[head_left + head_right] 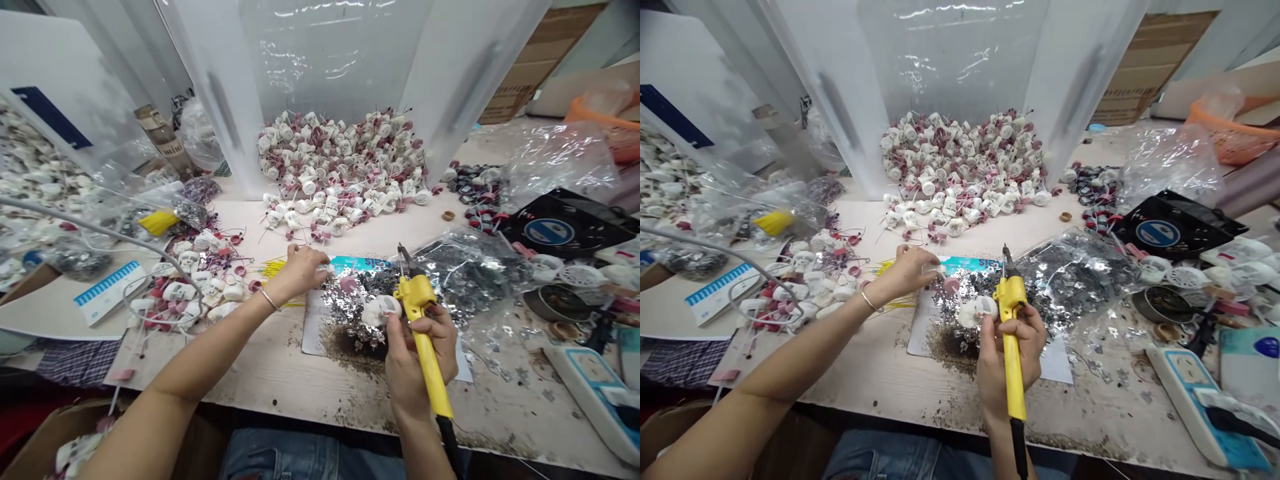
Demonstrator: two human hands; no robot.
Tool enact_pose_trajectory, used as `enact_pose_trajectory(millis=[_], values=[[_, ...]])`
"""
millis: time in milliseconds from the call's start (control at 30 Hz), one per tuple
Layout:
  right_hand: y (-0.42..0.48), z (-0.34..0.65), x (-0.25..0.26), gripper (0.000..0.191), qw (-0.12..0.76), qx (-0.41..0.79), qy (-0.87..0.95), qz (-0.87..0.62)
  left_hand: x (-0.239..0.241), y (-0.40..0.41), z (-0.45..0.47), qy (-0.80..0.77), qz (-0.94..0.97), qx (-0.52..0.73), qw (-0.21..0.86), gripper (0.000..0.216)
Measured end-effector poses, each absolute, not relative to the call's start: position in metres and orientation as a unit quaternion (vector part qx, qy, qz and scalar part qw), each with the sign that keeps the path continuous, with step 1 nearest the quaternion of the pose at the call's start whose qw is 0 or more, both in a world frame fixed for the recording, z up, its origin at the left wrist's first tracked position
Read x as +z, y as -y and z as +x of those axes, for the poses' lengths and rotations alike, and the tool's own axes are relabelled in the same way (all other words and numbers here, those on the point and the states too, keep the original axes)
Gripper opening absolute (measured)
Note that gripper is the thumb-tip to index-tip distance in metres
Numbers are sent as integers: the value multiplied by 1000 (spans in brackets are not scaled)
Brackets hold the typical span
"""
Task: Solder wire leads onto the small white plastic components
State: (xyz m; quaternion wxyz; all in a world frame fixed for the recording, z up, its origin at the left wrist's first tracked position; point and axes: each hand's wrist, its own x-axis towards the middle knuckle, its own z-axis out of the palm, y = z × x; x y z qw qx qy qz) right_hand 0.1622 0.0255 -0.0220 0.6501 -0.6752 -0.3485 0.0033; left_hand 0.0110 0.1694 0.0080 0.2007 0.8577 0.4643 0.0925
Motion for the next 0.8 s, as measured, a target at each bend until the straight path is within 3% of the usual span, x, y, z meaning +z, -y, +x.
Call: enact_pose_trajectory(millis=[167,300,500,667,800], values=[[-27,169,-18,27,682,28,311,-661,19,-175,7,-485,821,137,269,17],[-31,167,-15,25,686,33,321,-653,8,-161,15,-521,803,111,267,39],[-23,170,-14,27,695,31,315,-646,0,-159,19,-543,764,156,313,22],[-8,177,-16,30,710,28,302,-636,9,-177,3,-500,541,322,595,14],[-2,176,-15,30,720,32,314,-618,7,-176,3,-435,365,338,751,7]])
